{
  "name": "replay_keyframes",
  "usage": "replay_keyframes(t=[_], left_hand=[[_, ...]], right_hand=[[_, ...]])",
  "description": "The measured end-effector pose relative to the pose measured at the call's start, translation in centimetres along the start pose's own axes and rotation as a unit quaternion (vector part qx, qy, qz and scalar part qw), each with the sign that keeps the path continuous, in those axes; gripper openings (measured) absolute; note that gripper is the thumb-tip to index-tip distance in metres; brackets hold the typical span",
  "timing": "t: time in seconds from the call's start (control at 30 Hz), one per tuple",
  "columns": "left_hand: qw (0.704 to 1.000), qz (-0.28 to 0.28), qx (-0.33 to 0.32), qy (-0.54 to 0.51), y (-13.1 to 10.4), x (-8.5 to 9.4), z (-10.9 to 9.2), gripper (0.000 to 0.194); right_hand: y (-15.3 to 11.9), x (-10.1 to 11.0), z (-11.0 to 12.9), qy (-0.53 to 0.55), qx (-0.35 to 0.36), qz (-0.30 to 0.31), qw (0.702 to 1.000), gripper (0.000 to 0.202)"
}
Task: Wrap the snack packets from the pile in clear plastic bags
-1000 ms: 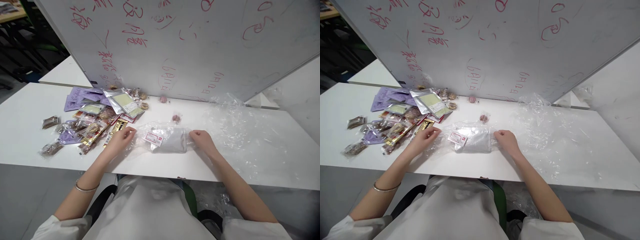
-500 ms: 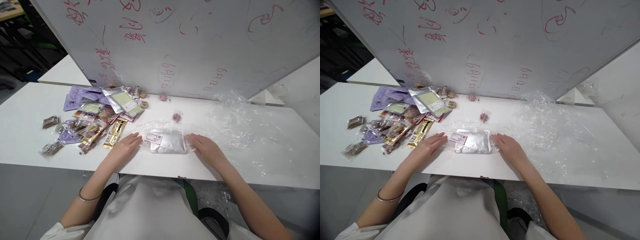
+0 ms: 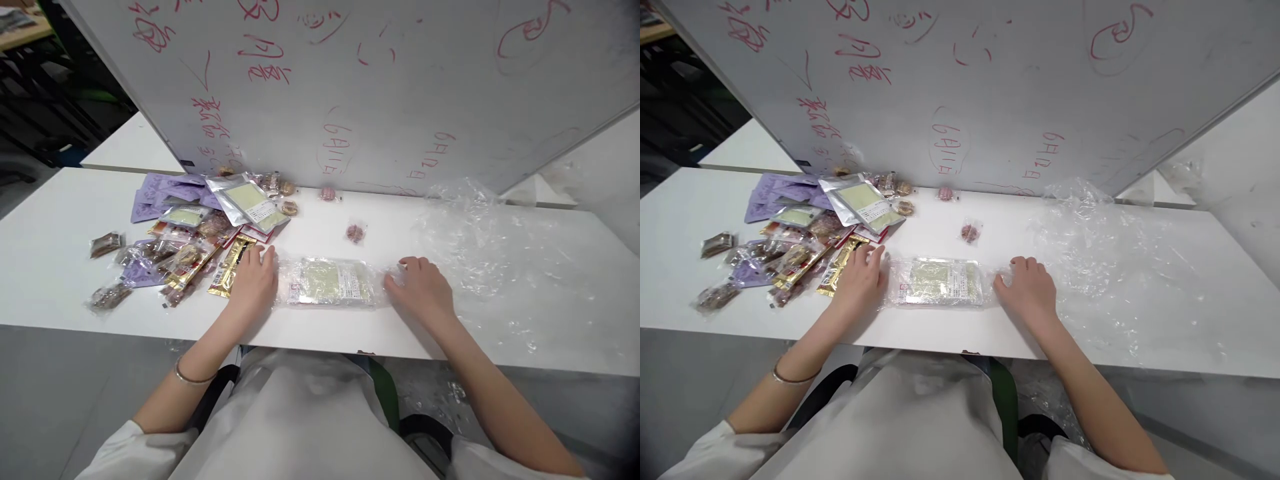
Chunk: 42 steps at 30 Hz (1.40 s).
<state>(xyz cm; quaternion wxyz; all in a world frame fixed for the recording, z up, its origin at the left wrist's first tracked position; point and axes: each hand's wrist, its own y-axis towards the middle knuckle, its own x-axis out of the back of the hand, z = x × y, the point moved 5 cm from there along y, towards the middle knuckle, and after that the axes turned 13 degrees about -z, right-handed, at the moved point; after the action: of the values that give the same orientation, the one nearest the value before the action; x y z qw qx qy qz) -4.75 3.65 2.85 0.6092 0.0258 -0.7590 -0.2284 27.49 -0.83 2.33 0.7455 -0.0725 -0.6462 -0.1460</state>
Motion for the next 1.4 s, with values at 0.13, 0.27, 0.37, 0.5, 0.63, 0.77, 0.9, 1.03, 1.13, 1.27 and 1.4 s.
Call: replay_keyframes(t=[0.13,0.27,0.37,0.5,0.63,0.77,0.9,1.03,1.13,1.27,1.4], left_hand=[[0.973,-0.063,-0.196,-0.101,-2.7,0.2,-4.9,0.048],[0.956,0.042,-0.265,-0.123,-4.9,-1.7,-9.2,0.055],[0.962,0.058,-0.24,-0.117,-5.1,-2.5,-10.1,0.056],[0.954,0.085,-0.243,-0.152,-4.7,-1.9,-9.7,0.044],[0.949,0.09,-0.233,-0.194,-4.5,0.0,-6.4,0.04],[0.988,-0.017,-0.119,-0.095,-4.3,1.4,0.0,0.047],[0.993,-0.116,0.019,0.003,-3.9,2.1,2.3,0.035],[0.998,-0.06,0.009,-0.023,-3.2,0.2,-2.6,0.05],[0.985,-0.031,-0.143,-0.086,-2.9,-1.1,-7.0,0.057],[0.946,0.053,-0.273,-0.169,-3.4,-1.4,-8.6,0.074],[0.944,0.061,-0.278,-0.167,-3.7,-1.6,-8.7,0.081]], right_hand=[[-1.0,0.6,-1.5,0.074,-0.035,0.078,0.994,0.081],[-1.0,1.1,-1.1,0.204,-0.089,0.124,0.967,0.061],[-1.6,1.1,2.3,0.404,-0.018,0.085,0.911,0.049],[-4.7,-0.9,7.3,0.373,0.218,0.048,0.901,0.045],[-6.3,-3.3,8.6,0.188,0.345,-0.029,0.919,0.056],[-5.9,-4.0,8.2,0.129,0.375,-0.057,0.916,0.052],[-5.8,-3.9,8.2,0.113,0.381,-0.075,0.915,0.047],[-6.1,-4.0,8.5,0.1,0.38,-0.082,0.916,0.047],[-6.1,-4.2,8.5,0.108,0.375,-0.083,0.917,0.047],[-6.0,-4.3,8.1,0.179,0.357,-0.071,0.914,0.05],[-5.6,-3.9,7.2,0.305,0.253,-0.063,0.916,0.055]])
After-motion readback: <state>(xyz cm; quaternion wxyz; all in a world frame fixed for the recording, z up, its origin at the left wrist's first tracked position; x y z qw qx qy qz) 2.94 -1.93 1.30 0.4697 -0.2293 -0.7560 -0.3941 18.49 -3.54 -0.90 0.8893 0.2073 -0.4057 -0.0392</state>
